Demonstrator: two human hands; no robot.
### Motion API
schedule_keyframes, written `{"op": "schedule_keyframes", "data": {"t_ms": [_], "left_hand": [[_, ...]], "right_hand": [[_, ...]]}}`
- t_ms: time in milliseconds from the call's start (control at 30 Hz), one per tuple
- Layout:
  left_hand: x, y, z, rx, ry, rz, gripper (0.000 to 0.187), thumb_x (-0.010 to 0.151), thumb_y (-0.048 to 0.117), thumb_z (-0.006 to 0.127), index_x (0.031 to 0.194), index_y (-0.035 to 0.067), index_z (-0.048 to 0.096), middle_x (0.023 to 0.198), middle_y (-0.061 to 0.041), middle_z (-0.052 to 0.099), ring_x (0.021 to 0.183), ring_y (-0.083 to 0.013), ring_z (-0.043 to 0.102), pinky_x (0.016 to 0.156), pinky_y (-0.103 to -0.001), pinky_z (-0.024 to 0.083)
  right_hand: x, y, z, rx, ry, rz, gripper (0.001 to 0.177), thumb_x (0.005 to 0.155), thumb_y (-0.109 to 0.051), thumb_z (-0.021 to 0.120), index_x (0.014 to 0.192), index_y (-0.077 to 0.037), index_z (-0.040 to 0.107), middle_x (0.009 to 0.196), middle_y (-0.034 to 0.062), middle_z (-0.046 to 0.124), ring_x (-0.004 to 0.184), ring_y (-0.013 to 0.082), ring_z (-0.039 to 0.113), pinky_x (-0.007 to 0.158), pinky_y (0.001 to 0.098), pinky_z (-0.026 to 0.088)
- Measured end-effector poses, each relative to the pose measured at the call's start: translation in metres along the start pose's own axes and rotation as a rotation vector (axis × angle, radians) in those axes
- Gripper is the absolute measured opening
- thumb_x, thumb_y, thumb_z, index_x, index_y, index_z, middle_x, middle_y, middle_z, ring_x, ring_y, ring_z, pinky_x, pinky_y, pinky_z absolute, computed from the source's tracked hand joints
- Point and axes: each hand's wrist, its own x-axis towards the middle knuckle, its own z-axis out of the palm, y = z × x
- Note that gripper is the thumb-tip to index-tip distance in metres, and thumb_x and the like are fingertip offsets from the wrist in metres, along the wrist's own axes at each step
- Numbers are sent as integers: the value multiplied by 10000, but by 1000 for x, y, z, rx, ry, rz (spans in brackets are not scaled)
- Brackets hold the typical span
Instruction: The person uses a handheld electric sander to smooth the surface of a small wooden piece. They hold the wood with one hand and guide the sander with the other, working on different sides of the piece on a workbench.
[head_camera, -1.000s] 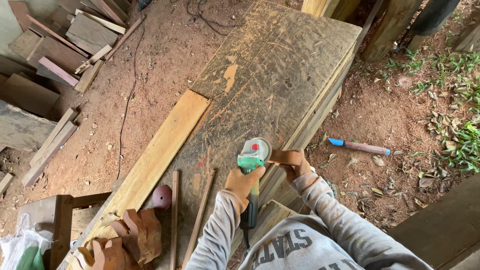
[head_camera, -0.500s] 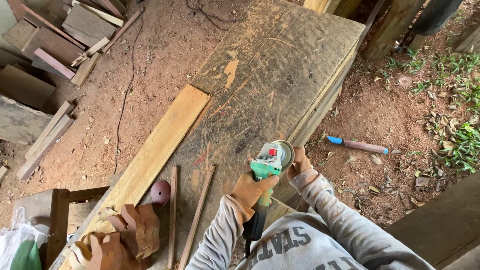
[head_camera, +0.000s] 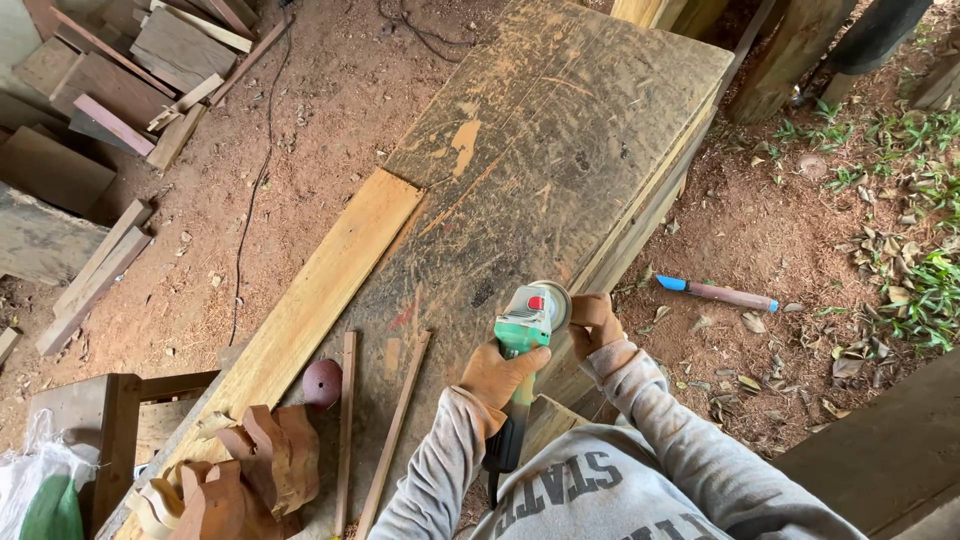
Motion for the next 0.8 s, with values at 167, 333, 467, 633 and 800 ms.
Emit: {"op": "schedule_keyframes", "data": {"t_ms": [167,333,467,633,800], "left_hand": [[-4,-3,1,251,88,-4,547,684,526,912,972,107,709,883,-101,723,930,-293,718,881,-431,538],[8,-12,-9,313,112,-34,570,669,570,893,983,129,717,923,-96,736,1000,-310,714,926,-429,524],[21,-19,-23,296,153,-65,599,667,592,897,993,121,724,910,-93,738,976,-289,714,907,-425,521],[6,-1,-24,199,128,-16,569,729,585,890,948,100,690,862,-130,712,912,-325,694,867,-487,534],[1,10,-9,134,68,16,511,765,514,894,931,78,689,850,-147,719,898,-335,697,855,-495,543]], "right_hand": [[-3,2,1,-24,-1,121,556,736,-360,835,1148,-125,545,823,235,668,826,534,682,714,625,552],[-2,-16,-1,-14,5,215,515,713,-337,880,1097,-135,602,860,226,700,871,498,701,757,578,574],[9,-67,-5,-57,-50,264,449,723,-286,885,1024,-54,647,853,303,694,882,541,678,753,638,565],[21,-80,-26,43,-131,265,202,784,-168,814,960,-120,729,863,227,740,872,505,698,762,565,592],[19,-61,-20,6,-124,254,398,767,-273,842,1052,-40,694,911,349,690,922,591,647,792,683,560]]}}
